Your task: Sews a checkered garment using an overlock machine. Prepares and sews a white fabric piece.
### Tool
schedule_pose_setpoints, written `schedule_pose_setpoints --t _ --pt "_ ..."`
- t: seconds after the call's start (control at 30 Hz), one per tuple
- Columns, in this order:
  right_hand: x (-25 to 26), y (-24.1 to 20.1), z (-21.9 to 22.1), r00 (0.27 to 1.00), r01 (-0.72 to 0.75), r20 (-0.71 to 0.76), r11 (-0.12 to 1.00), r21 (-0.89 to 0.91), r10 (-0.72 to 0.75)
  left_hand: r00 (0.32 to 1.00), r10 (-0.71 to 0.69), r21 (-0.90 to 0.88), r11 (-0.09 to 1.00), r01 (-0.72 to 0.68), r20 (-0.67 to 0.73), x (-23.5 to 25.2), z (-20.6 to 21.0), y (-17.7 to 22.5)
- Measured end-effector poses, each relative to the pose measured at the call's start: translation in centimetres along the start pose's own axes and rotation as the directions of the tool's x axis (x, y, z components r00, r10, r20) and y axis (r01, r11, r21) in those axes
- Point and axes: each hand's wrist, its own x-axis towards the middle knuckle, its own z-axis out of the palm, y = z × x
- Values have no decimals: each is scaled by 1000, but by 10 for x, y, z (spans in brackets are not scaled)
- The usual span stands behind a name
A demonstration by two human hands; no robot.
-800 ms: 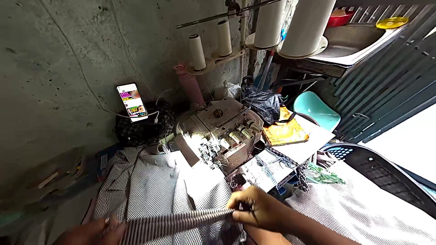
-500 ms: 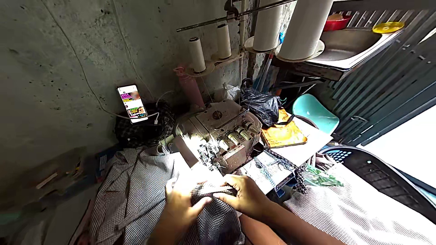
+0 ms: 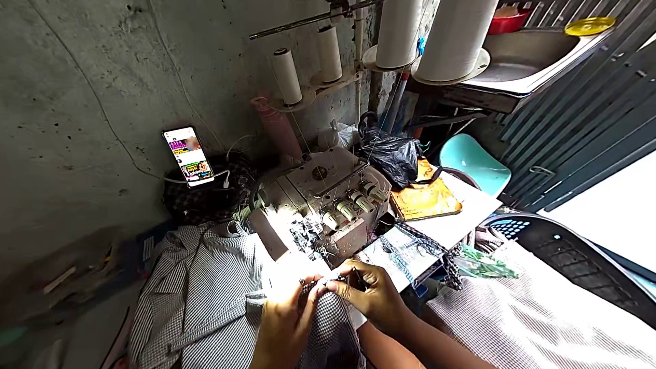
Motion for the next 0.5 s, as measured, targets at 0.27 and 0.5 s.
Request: schedule_pose_setpoints --t 0.27,0.5 --pt "-39 27 1 974 -226 5 966 124 227 948 -283 8 958 287 -148 -40 -15 14" --pt "-85 6 -1 795 -606 180 767 211 579 890 -386 78 907 414 -241 -41 -29 6"
